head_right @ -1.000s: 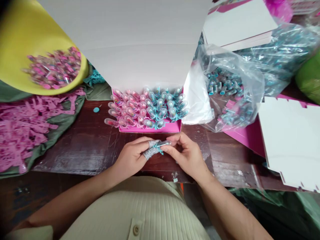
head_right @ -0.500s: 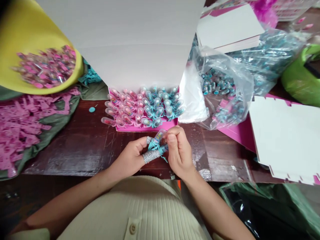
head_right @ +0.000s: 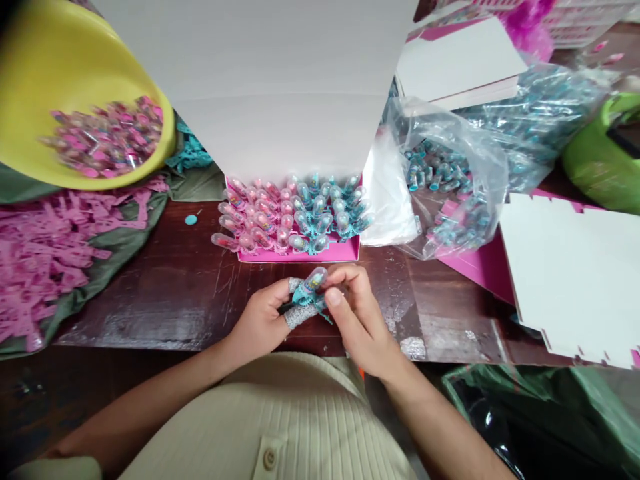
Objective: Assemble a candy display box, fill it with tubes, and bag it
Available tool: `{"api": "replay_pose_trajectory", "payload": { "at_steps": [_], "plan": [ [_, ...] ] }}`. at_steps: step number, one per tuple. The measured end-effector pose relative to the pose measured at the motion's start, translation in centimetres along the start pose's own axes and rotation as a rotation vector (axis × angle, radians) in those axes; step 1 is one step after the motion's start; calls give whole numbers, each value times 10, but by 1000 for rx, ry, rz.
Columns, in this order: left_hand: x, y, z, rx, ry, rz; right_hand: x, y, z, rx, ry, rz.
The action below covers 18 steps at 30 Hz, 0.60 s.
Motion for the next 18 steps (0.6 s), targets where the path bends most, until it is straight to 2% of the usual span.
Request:
{"api": "replay_pose_trajectory", "payload": {
  "at_steps": [3, 6, 10, 12, 14, 18],
  "plan": [
    [-9, 2, 11, 73, 144, -9, -9, 0, -10, -89, -204, -178],
    [-13, 3, 21, 153, 216, -1, -16, 3, -7, -77, -371, -230],
    [-18, 0, 25, 219, 348, 49, -8, 1, 20, 193, -162, -216],
    [-17, -1, 27, 239, 400, 18, -1, -3, 31, 300, -87, -229],
    [-16, -1, 30, 242, 403, -39, 2, -4, 34, 317, -101, -255],
    [-20, 3, 27, 153, 314, -87, -5, 3, 18, 172, -132, -271]
  ]
}}
Point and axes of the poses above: each hand's wrist, its own y-axis towards the middle knuckle, its own x-axis out of the palm, z = x × y, the point moved 9 cm from there along y, towards the middle knuckle, and after that the axes turned 2 degrees about x, right-handed, at the moved point
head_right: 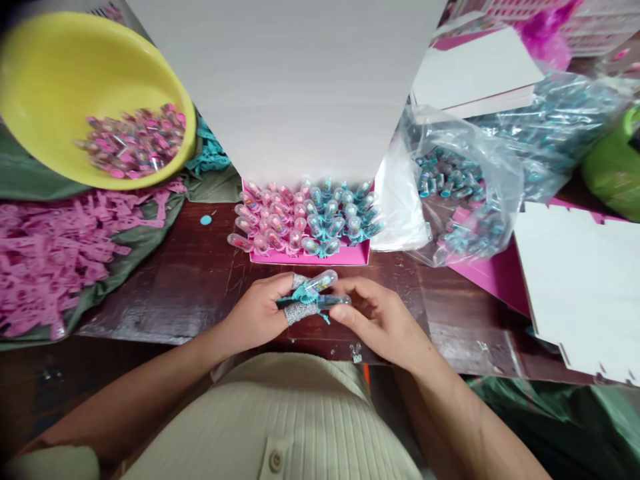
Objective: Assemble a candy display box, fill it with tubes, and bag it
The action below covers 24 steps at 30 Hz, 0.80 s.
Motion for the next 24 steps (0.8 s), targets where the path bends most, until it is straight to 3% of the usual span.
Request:
{"api": "replay_pose_trajectory", "payload": {
  "at_steps": [6, 8, 10, 13, 15, 17, 19, 20, 22, 24],
  "plan": [
    [2, -1, 2, -56, 21, 34, -8, -5, -6, -34, -102, 22],
    [4, -3, 3, -98, -33, 30, -8, -8, -6, -54, 25, 0],
    [12, -3, 0, -197, -228, -6, -3, -11, -4, -69, 193, -104],
    [44, -6, -3, -426, -724, -177, 7, -14, -4, -107, 394, -291],
    [73, -11, 5, -550, -999, -371, 4, -10, -8, -160, 481, -286],
    [95, -16, 14, -609, -1102, -535, 0, -6, -12, -198, 523, -240],
    [101, -17, 18, -575, -1031, -605, -5, -5, -18, -225, 502, -203],
    [96, -13, 18, -505, -917, -582, -11, -6, -21, -240, 480, -169],
    [62, 3, 20, -250, -506, -374, -34, -8, -21, -252, 400, 2],
    [15, 16, 38, 77, 60, -63, -69, -10, -14, -247, 248, 280]
  ]
}}
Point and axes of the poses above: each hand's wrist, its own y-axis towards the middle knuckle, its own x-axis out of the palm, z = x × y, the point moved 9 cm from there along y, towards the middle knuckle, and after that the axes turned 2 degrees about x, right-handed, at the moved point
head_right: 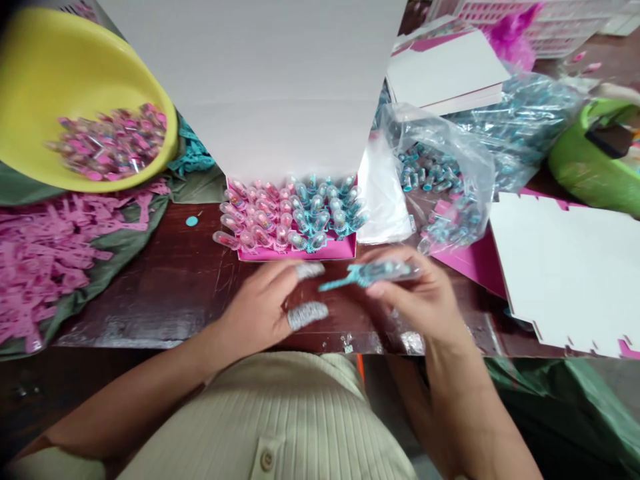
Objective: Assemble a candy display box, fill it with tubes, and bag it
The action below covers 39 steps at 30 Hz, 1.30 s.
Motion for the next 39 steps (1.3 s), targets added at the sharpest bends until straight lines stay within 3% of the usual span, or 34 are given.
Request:
{"api": "replay_pose_trajectory", "payload": {
  "at_steps": [2, 4, 6, 10, 14, 23, 25, 27, 30, 33, 39],
  "plan": [
    [-27, 3, 19, 251, 504, 196, -26, 8, 2, -50, -204, 176],
    [-28, 9, 20, 394, 801, 214, -33, 20, 12, -72, -354, 186],
    [-24, 18, 8, 420, 925, 168, -27, 33, 27, -40, -436, 102],
    [-21, 29, -11, 338, 902, 95, -13, 45, 35, -13, -558, 6],
    [-25, 28, -10, 308, 855, 100, -6, 45, 22, -57, -678, -28],
    [-30, 27, -2, 308, 853, 129, 5, 49, 27, -14, -789, -56],
    [-46, 21, 7, 359, 852, 233, 7, 47, 21, -86, -834, -36],
    [-74, 14, 10, 357, 832, 398, 7, 45, 15, -159, -852, -9],
    [-126, 3, 0, 275, 713, 655, 2, 44, 14, -188, -821, 40],
    [-167, -6, -17, 222, 476, 827, -5, 46, 17, -173, -812, 101],
    [-196, -14, -45, 162, 317, 905, -9, 44, 20, -124, -764, 172]
  ]
}}
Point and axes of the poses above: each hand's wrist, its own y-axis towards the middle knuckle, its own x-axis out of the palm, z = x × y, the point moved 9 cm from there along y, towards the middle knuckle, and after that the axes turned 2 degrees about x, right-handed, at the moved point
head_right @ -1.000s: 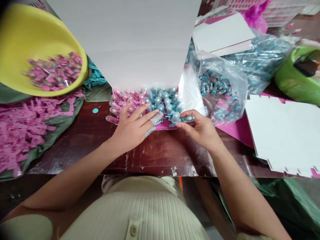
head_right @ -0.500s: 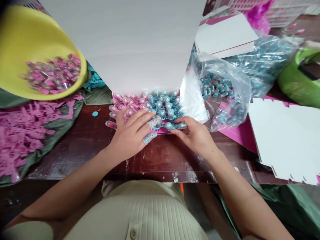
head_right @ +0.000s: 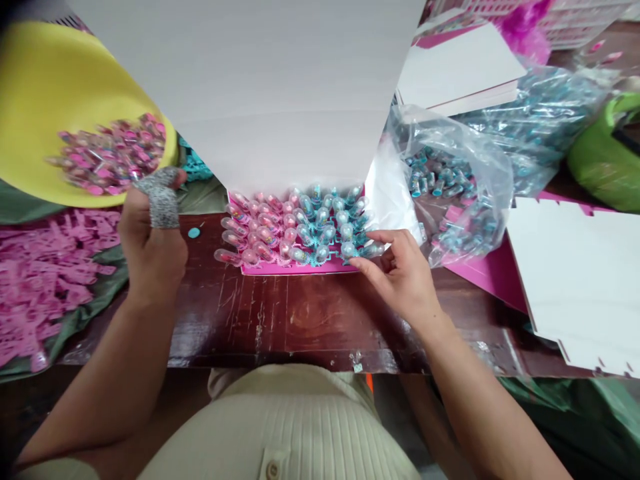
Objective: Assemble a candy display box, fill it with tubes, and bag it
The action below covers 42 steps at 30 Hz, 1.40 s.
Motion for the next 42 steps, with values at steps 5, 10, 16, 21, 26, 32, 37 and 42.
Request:
{"api": "replay_pose_trajectory", "payload": {
  "at_steps": [5, 10, 16, 21, 26, 32, 37, 42],
  "plan": [
    [1, -5, -36, -163, -29, 11, 6, 1, -16, -81, -84, 11],
    [11, 11, -69, -234, -126, 57, 13, 8, -11, -32, -150, -27],
    [29, 52, -106, -404, -302, 61, 6, 4, -6, 11, -160, -74],
    [29, 57, -105, -419, -380, 59, -3, -2, -10, -7, -119, -8],
    [27, 39, -105, -525, -408, 70, 20, -2, 3, 172, 148, -164],
    [26, 25, -109, -598, -414, 80, 26, -6, 10, 228, 185, -154],
    [33, 32, -118, -601, -429, 48, 31, -14, 16, 274, 165, -149],
    [43, 49, -82, -482, -594, -36, 6, -8, 12, 289, 320, -38]
  ]
}}
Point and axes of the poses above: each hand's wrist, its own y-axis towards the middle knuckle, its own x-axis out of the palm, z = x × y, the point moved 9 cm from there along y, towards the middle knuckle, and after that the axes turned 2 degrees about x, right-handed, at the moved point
